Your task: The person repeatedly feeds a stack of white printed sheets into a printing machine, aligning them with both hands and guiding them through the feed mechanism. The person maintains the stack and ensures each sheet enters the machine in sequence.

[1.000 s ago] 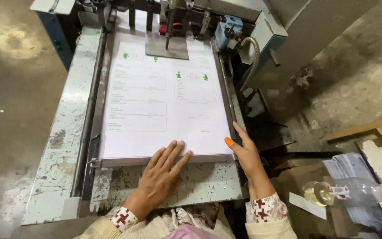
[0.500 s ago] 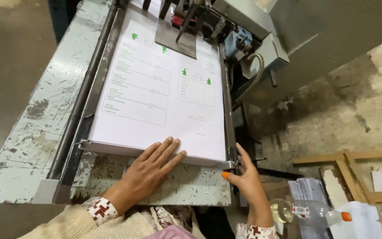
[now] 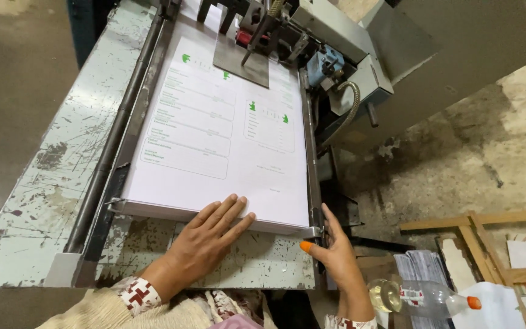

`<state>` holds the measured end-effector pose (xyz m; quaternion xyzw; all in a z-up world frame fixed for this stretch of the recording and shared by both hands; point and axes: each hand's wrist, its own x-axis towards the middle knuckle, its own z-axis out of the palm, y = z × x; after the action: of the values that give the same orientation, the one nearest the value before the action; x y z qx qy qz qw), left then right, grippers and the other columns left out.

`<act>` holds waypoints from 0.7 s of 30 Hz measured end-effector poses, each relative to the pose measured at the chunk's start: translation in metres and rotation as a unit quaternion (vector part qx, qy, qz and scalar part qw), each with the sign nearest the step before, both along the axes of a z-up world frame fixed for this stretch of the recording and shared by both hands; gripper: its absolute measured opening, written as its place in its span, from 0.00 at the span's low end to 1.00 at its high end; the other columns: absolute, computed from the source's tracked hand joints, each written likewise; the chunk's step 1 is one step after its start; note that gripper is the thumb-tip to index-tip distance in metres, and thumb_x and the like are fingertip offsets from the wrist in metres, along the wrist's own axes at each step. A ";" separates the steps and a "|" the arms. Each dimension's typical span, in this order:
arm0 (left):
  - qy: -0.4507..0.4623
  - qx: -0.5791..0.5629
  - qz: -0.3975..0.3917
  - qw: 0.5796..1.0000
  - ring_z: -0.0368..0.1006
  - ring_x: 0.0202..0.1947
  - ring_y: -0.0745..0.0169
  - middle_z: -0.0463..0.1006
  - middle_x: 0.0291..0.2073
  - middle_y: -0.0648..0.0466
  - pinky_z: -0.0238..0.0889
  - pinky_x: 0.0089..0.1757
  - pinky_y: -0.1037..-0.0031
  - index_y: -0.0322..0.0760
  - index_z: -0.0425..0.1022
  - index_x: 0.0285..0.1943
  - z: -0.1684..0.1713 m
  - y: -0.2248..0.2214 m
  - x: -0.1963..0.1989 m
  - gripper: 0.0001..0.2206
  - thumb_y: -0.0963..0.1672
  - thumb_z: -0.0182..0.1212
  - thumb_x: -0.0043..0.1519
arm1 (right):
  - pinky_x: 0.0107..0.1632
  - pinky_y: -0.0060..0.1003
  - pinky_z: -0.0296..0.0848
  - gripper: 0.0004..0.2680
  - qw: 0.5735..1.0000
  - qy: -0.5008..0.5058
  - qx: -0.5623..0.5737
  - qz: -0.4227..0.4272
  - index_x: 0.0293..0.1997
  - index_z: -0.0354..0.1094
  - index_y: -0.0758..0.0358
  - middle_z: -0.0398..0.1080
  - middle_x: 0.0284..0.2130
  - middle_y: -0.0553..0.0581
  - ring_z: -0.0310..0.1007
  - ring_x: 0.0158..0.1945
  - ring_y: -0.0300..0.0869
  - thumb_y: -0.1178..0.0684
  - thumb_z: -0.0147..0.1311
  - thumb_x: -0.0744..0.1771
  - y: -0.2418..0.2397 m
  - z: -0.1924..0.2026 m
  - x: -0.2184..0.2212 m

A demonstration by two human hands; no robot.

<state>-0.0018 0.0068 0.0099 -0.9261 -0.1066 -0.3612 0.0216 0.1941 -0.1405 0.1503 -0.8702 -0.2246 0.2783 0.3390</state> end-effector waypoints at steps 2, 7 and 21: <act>-0.006 -0.002 0.000 1.000 0.41 0.73 0.50 0.45 0.73 0.46 0.33 0.68 0.64 0.42 0.43 0.75 0.000 0.001 0.000 0.38 0.38 0.49 0.50 | 0.71 0.47 0.40 0.35 1.000 -0.002 -0.020 -0.001 0.71 0.44 0.37 0.41 0.72 0.52 0.38 0.75 0.43 0.57 0.61 0.58 0.004 0.006 -0.009; 0.005 -0.006 -0.004 1.000 0.40 0.73 0.50 0.45 0.73 0.46 0.33 0.68 0.64 0.42 0.42 0.76 0.004 0.002 -0.002 0.39 0.39 0.49 0.51 | 0.70 0.49 0.44 0.36 0.999 0.031 -0.004 0.023 0.72 0.41 0.40 0.42 0.71 0.54 0.41 0.74 0.45 0.53 0.62 0.57 0.002 0.008 -0.008; 0.027 -0.021 -0.021 0.999 0.37 0.74 0.50 0.42 0.74 0.45 0.34 0.67 0.64 0.46 0.40 0.77 0.013 0.002 -0.009 0.38 0.38 0.46 0.54 | 0.66 0.49 0.53 0.43 0.991 -0.123 -0.029 0.044 0.73 0.32 0.46 0.36 0.72 0.48 0.39 0.73 0.43 0.45 0.66 0.55 0.052 -0.001 -0.016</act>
<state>-0.0108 0.0083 0.0233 -0.9379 -0.0944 -0.3337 -0.0025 0.1776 -0.0889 0.1493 -0.8963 -0.2949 0.1903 0.2711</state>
